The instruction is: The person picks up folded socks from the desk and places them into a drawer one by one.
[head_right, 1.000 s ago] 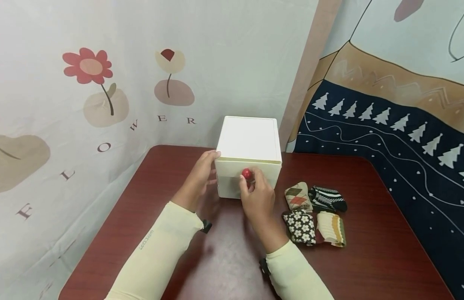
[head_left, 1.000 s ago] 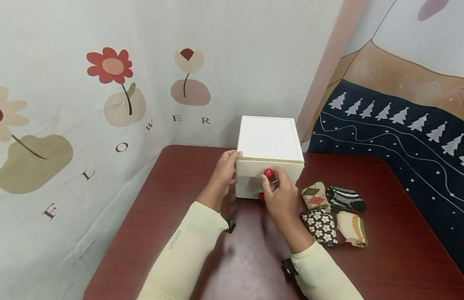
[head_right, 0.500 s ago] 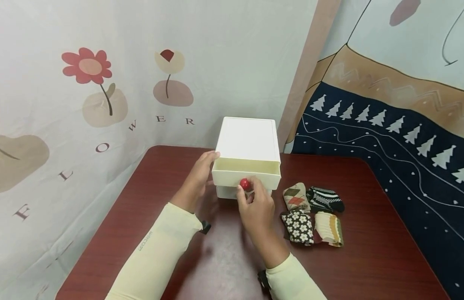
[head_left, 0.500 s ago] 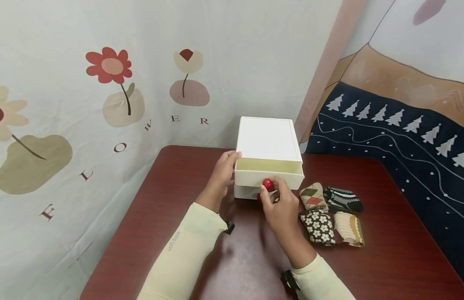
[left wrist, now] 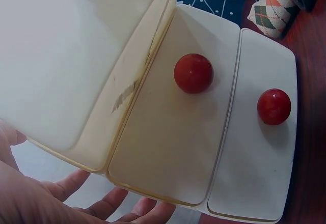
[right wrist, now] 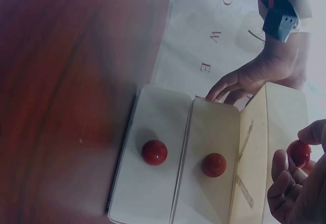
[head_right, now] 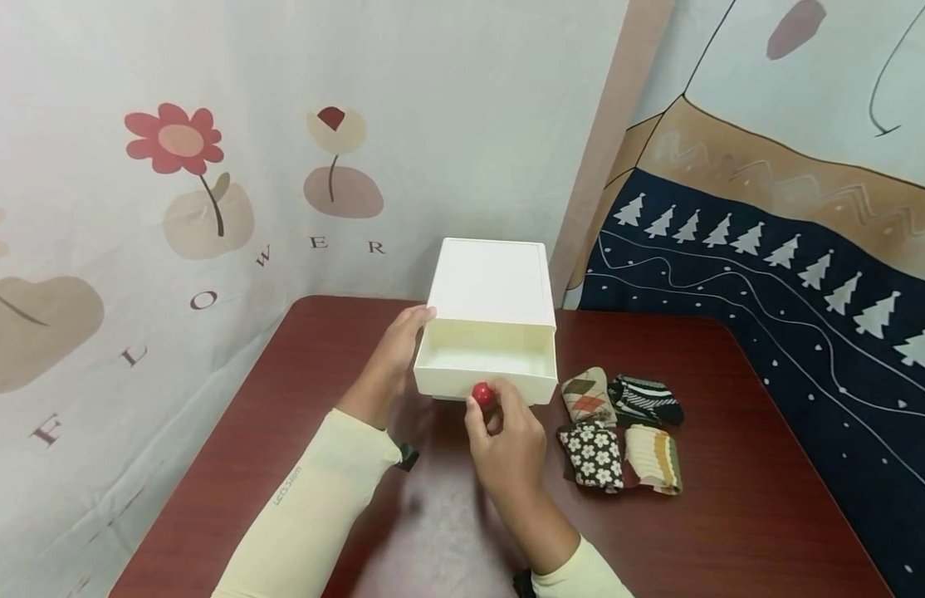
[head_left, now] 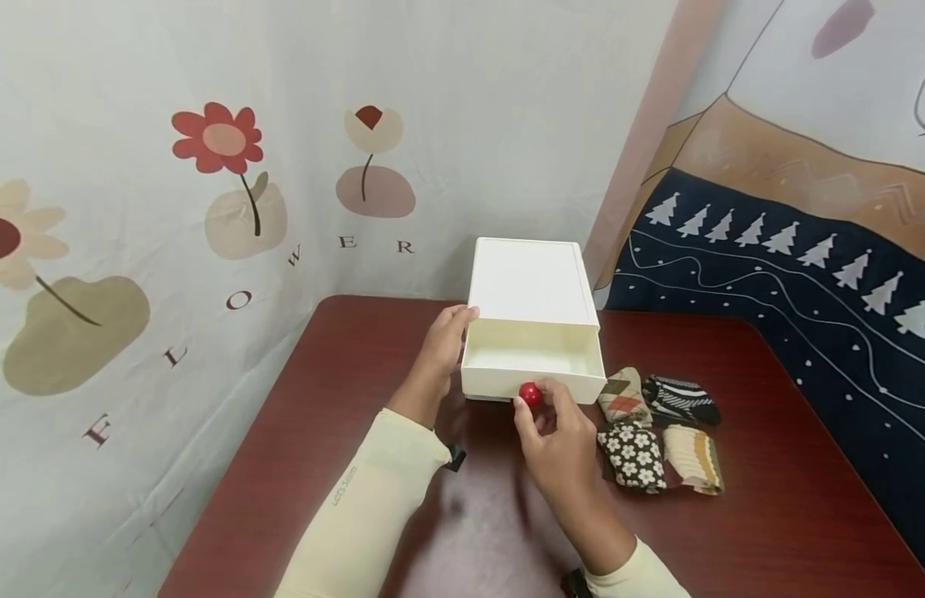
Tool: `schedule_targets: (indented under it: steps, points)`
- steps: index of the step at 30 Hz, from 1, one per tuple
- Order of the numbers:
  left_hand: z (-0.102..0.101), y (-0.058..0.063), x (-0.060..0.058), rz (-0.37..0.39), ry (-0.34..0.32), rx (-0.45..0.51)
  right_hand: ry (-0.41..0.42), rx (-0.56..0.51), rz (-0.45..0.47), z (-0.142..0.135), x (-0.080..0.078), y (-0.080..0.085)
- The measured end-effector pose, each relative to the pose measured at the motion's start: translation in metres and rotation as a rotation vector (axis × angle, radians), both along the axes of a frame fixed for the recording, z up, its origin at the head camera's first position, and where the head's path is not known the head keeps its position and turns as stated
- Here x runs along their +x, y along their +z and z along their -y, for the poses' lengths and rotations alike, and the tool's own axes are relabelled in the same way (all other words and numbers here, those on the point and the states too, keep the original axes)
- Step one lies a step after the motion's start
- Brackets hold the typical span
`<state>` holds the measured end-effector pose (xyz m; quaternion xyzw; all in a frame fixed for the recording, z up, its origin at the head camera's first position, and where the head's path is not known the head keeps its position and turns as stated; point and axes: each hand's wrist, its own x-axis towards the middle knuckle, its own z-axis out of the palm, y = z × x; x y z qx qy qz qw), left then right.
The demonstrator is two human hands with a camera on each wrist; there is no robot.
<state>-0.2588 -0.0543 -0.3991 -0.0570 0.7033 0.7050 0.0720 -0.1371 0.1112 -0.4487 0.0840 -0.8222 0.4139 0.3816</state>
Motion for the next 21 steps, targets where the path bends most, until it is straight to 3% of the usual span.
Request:
schedule_targets:
  steps: [21]
  points:
    - [0.001, -0.001, 0.004, -0.011, -0.01, -0.015, 0.014, -0.009, -0.085, -0.002, 0.019, -0.008]
